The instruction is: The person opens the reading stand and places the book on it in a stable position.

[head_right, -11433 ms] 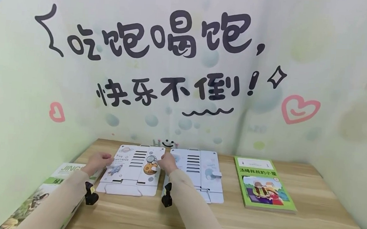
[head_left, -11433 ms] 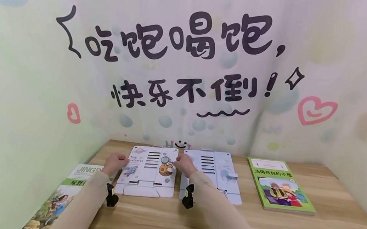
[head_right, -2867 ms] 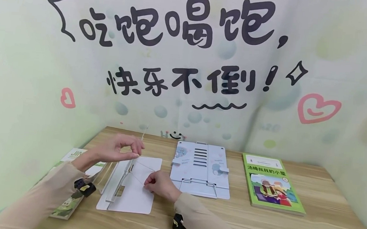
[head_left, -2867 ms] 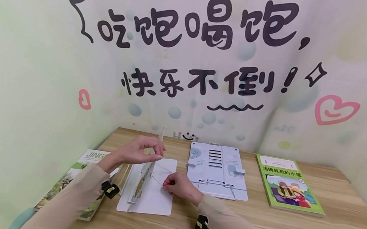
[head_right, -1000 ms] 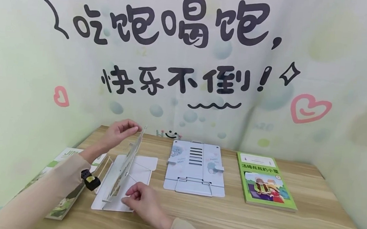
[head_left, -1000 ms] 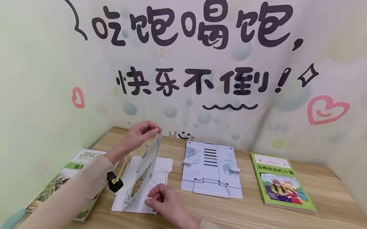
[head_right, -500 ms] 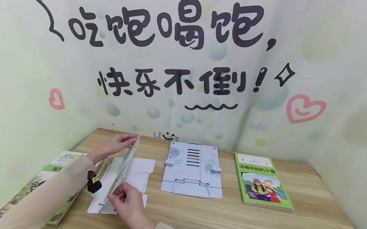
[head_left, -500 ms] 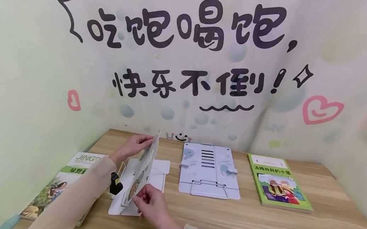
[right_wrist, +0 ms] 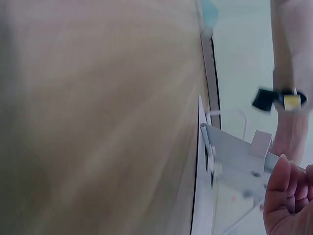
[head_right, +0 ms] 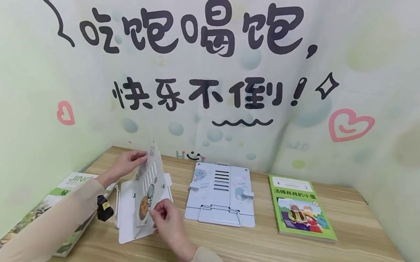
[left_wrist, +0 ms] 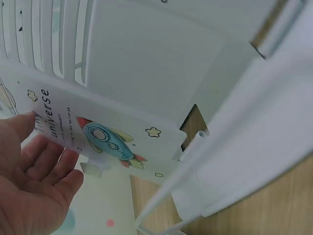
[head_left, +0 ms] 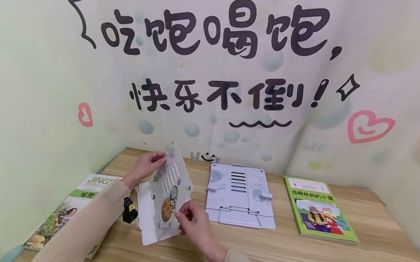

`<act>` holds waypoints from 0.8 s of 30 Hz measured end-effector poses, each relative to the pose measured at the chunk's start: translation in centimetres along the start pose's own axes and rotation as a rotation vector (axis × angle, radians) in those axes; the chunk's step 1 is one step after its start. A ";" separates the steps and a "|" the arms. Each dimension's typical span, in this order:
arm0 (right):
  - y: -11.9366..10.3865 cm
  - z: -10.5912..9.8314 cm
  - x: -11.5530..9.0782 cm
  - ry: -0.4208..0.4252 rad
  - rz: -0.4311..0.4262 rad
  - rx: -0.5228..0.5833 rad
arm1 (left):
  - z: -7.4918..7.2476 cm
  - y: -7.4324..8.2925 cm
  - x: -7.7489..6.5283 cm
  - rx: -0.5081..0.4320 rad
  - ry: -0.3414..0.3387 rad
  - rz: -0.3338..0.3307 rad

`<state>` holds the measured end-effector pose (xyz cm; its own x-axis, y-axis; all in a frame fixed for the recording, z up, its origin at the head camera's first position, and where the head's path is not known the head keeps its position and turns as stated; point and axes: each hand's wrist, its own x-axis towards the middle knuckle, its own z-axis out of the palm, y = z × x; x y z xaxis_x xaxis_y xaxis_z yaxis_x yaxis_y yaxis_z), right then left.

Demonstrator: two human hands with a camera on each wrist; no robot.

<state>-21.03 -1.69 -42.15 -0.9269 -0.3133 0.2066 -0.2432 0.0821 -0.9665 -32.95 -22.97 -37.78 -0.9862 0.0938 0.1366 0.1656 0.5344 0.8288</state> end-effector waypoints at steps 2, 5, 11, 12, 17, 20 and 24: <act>0.0 -0.7 0.4 0.024 -0.002 0.000 | -0.3 -0.2 0.0 0.011 0.041 -0.004; 0.0 -1.7 1.2 0.056 -0.004 0.001 | -0.6 -0.6 -0.1 0.037 0.097 -0.004; 0.2 -2.4 2.3 0.081 0.025 0.000 | -1.3 -1.5 -0.2 0.024 0.141 -0.074; 0.1 -2.4 2.4 0.082 0.028 0.006 | -1.4 -1.6 -0.2 0.017 0.146 -0.087; 0.2 -2.0 3.1 0.088 0.023 0.035 | -2.1 -2.0 -0.6 0.006 0.196 -0.107; 0.3 -2.1 3.9 0.108 0.028 0.025 | -2.4 -2.2 -0.9 -0.009 0.214 -0.115; 0.5 -2.8 5.3 0.153 0.071 0.008 | -2.7 -2.3 -1.3 -0.020 0.241 -0.131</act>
<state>-26.90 -0.64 -41.13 -0.9746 -0.1592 0.1578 -0.1737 0.0917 -0.9805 -32.08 -26.60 -38.42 -0.9723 -0.1787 0.1507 0.0388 0.5123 0.8579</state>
